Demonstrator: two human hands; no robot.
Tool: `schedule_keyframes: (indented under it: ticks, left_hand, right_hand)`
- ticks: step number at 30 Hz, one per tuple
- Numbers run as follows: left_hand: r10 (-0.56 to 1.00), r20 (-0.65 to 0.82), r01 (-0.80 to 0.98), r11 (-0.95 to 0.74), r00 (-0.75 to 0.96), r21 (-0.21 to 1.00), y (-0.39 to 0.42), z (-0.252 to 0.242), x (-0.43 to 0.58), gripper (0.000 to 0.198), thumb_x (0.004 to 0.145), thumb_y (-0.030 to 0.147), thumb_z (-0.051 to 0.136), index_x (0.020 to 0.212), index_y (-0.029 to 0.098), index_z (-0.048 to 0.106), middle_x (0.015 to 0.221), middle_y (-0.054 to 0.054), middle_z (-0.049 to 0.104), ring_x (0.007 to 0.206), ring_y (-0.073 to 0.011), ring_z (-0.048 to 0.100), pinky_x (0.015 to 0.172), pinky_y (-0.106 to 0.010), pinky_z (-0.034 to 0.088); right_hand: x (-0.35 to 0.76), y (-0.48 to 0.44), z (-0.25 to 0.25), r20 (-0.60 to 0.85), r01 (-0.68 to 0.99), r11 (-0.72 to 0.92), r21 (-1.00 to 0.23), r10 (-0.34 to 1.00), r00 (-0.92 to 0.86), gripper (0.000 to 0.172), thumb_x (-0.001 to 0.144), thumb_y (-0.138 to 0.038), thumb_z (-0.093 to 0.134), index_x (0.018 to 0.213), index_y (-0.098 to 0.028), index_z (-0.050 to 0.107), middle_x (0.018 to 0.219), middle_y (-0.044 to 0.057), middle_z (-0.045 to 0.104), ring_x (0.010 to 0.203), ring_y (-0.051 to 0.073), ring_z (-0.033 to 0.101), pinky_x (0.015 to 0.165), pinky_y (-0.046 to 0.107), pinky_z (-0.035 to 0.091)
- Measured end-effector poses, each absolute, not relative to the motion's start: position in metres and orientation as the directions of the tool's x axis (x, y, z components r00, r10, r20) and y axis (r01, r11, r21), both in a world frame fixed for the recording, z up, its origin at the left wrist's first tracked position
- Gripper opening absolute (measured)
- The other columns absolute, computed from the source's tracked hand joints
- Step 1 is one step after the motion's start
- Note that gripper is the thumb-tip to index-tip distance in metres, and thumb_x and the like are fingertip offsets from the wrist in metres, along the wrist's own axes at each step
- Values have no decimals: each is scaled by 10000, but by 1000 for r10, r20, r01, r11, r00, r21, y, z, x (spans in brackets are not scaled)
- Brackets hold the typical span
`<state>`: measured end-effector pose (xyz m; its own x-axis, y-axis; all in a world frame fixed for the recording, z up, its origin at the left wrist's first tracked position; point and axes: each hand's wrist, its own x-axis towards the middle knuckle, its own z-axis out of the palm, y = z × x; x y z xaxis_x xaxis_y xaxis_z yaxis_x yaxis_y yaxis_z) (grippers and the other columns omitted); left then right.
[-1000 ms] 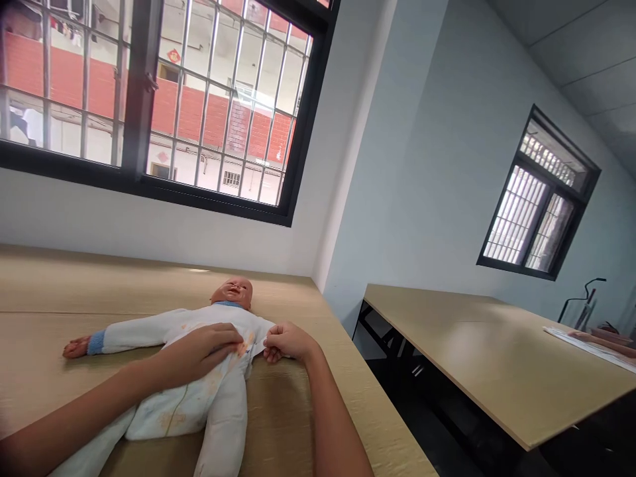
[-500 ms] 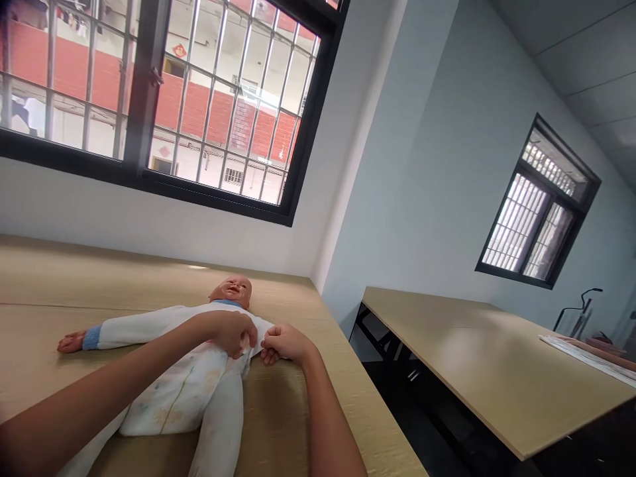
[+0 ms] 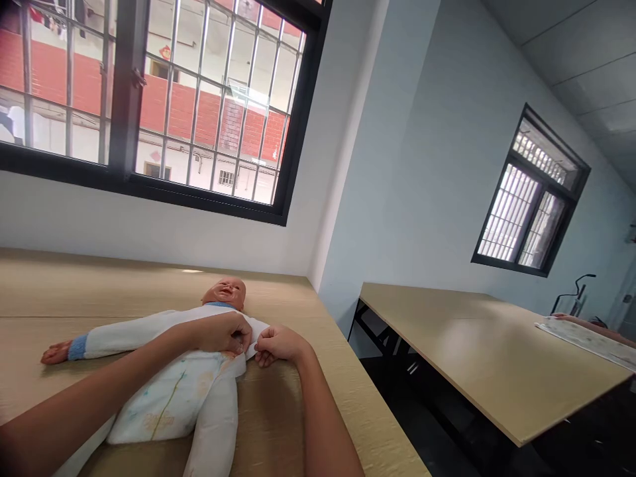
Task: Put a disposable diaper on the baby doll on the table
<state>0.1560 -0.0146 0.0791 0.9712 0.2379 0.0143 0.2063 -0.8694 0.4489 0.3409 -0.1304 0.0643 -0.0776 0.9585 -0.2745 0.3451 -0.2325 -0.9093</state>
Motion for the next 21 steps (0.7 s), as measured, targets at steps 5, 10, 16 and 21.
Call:
schedule_keyframes:
  ticks: [5,10,16,21]
  left_hand:
    - [277,84,218,-881,957,420,-15,69,158,260,736,184,558,887,178,770,747,0,721,698,-164,602,612,-248,417]
    - [307,185,240,-919,933,314,-32,64,154,221,664,86,556,763,174,733,877,-35,721,824,-186,613,723,-274,454]
    - [273,250,246,-960,929,134,-54,70,151,184,724,89,571,785,195,708,911,-71,687,898,-237,591,813,-340,436]
    - [273,195,263,-962,942,72,-57,73,149,172,723,101,553,655,183,687,755,-75,724,722,-231,612,701,-345,422]
  right_hand:
    - [348,-127,56,-273,304,-222,-927,953,-135,97,748,-148,606,674,-153,544,627,-4,670,541,97,627,582,202,464]
    - [355,-124,51,-251,273,-206,-940,958,-140,119,729,-179,607,661,-164,510,617,-3,667,533,102,625,591,215,482]
    - [355,-123,48,-227,263,-188,-946,965,-129,50,718,-178,597,690,-147,570,625,-6,670,532,100,621,600,223,494]
    - [356,-124,49,-229,266,-193,-944,967,-114,83,721,-182,594,666,-156,537,612,-6,663,526,101,613,594,223,491]
